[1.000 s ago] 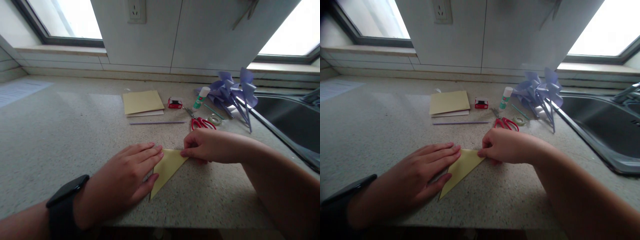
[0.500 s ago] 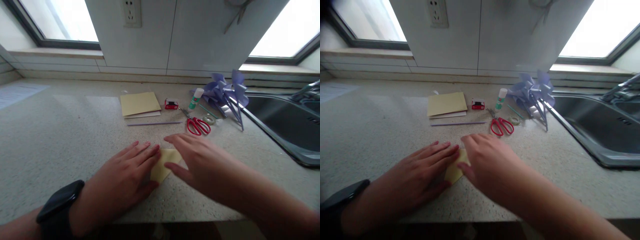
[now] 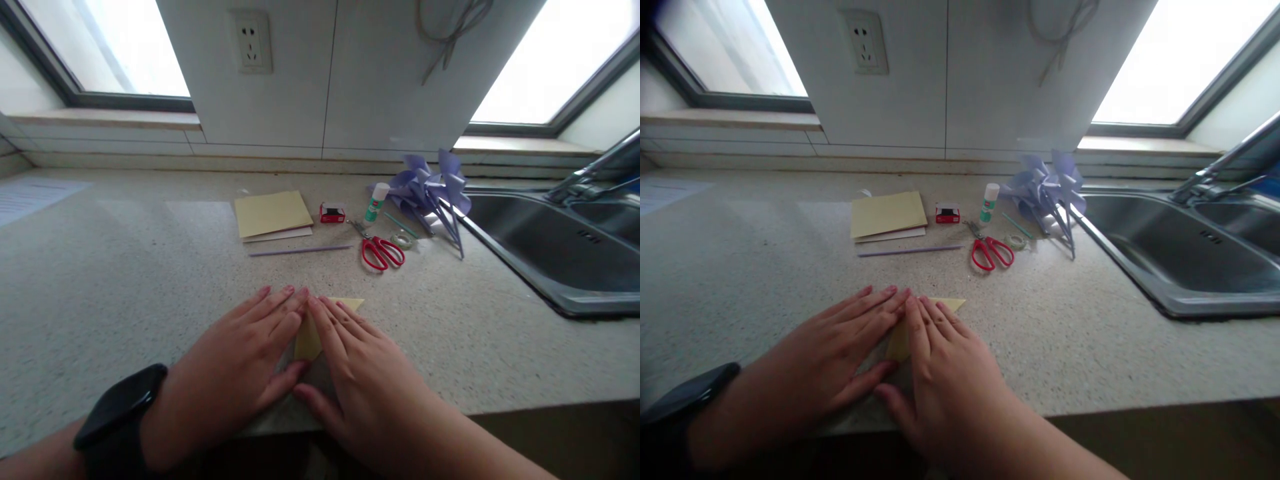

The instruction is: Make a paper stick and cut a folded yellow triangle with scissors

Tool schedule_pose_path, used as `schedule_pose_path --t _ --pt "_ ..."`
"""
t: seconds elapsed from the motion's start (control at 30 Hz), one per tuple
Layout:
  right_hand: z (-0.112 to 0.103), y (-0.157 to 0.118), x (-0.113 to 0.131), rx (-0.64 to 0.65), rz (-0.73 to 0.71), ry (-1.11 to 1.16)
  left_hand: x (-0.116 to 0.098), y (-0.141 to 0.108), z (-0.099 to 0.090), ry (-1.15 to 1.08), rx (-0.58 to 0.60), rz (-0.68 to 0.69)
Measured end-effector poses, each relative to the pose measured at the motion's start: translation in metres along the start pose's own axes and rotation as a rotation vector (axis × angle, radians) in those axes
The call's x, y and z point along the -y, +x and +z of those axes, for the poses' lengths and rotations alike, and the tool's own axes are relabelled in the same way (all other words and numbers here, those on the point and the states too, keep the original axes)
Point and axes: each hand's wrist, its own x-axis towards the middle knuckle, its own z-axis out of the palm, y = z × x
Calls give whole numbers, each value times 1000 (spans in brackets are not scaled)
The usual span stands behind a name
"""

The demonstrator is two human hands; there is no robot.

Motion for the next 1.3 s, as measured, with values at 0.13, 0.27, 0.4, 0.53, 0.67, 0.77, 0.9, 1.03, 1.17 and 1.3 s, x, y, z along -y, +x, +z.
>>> schedule_pose_path --t 0.13,0.27,0.4,0.53,0.67,0.77,0.9,1.03,1.17,1.3 --pt "-1 -7 -8 -30 127 -45 0 -1 1 28 -19 27" --pt "-5 -12 -18 -32 165 -27 0 1 2 15 -62 34" --pt "-10 -17 -13 37 57 55 -2 3 -1 -38 -91 112" --pt "-16 -21 -6 102 -52 135 -7 1 -4 -94 -70 127" --pt "-18 -20 -4 112 -27 142 -14 0 -5 -128 -67 97" --pt "-14 -18 -2 78 28 120 -15 1 -7 -151 -35 72" --pt "-5 -18 -1 73 42 78 -14 1 -8 -142 -6 74" --pt "-3 -27 -8 50 72 0 -14 0 -7 -81 -9 81" --pt "-6 -41 -21 11 140 -62 -14 0 -5 -61 -14 85" --pt "-8 -49 -28 -27 188 -96 -14 -1 -4 -68 -16 71"
